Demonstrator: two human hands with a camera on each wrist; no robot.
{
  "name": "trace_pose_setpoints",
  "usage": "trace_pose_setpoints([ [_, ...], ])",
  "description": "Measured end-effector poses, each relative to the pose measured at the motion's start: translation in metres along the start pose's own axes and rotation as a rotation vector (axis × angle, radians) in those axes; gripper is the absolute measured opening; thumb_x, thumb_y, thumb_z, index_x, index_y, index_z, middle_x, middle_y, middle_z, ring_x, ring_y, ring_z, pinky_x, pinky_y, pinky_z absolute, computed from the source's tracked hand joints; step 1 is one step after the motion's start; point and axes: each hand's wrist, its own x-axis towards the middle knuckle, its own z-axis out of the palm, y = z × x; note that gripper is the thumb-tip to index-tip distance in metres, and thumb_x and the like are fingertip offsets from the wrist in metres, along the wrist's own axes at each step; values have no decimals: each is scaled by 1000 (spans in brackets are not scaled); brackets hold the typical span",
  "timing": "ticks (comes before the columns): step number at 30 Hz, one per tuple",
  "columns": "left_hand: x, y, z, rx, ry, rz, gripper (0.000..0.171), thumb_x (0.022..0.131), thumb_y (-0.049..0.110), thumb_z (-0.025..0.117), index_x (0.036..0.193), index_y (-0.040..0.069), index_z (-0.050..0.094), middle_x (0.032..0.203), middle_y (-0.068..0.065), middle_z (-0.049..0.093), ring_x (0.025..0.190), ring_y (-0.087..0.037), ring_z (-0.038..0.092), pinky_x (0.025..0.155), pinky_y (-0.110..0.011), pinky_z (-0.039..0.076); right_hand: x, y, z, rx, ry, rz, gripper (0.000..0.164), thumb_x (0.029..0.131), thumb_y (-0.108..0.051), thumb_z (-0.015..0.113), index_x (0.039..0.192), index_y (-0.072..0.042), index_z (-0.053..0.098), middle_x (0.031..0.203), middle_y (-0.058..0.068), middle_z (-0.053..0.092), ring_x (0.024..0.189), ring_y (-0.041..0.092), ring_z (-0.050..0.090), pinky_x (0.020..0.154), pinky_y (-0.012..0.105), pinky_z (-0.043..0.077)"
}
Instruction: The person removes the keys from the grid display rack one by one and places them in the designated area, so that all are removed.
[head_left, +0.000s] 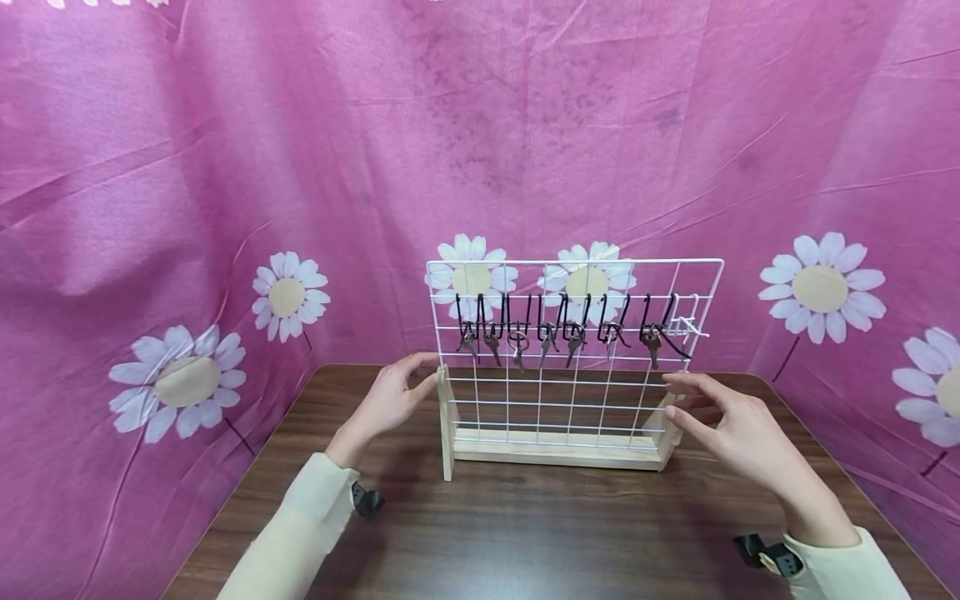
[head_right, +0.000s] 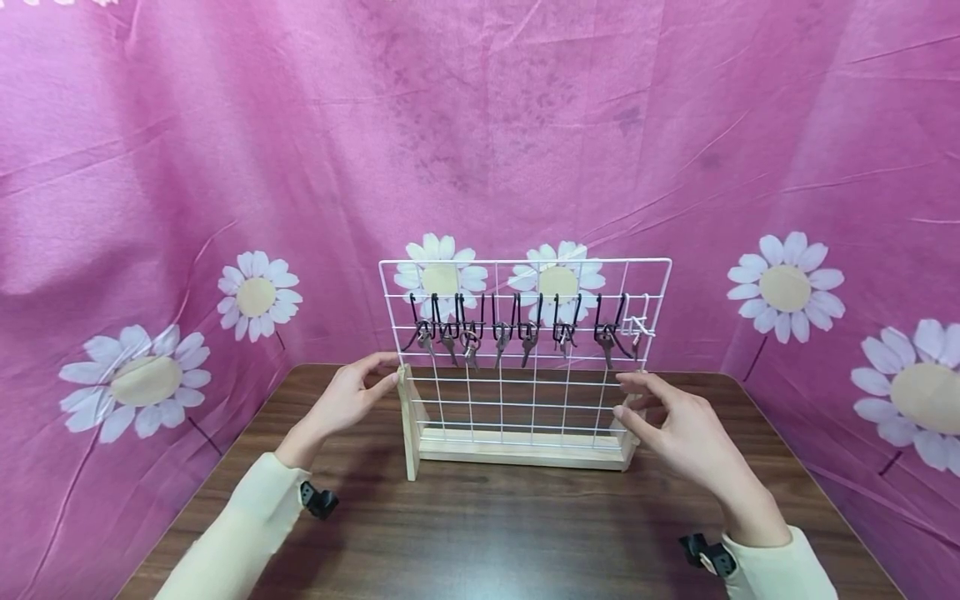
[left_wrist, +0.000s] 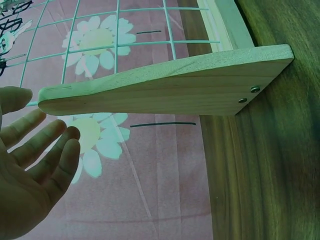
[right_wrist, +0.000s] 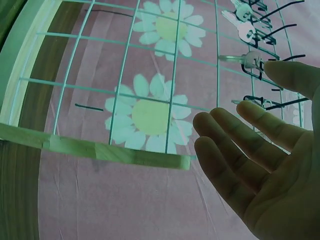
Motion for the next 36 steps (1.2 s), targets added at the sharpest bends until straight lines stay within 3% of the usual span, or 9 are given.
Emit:
trace_pose_setpoints([
  [6,-1,0,3,13,10,9,36,97,24,65,130,9,64,117,-12,72,105,-30,68,89,-46,55,-1,-5,5,28,-26,7,39,89,-24,76,126,-18,65,96,3,77,73,-8,63,63,15,50],
  [17,-1,-1,4,0,11,2,32,97,23,65,127,11,66,117,-11,73,107,-30,68,92,-53,54,1,-17,13,61,-59,47,33,92,-27,73,124,-20,66,90,0,76,69,-5,64,61,20,51],
  [25,0,-1,6,-12,-8,-16,32,98,25,63,128,12,65,116,-10,74,105,-28,70,89,-49,56,2,-17,21,118,-46,2,29,92,-23,73,120,-20,67,100,2,77,83,-9,64,67,19,56],
  [36,0,0,7,-2,-4,-31,33,98,26,63,128,14,65,122,-9,73,99,-25,71,88,-46,56,4,-23,25,121,-49,14,28,92,-24,73,120,-23,67,101,-2,76,85,-9,63,70,19,56],
])
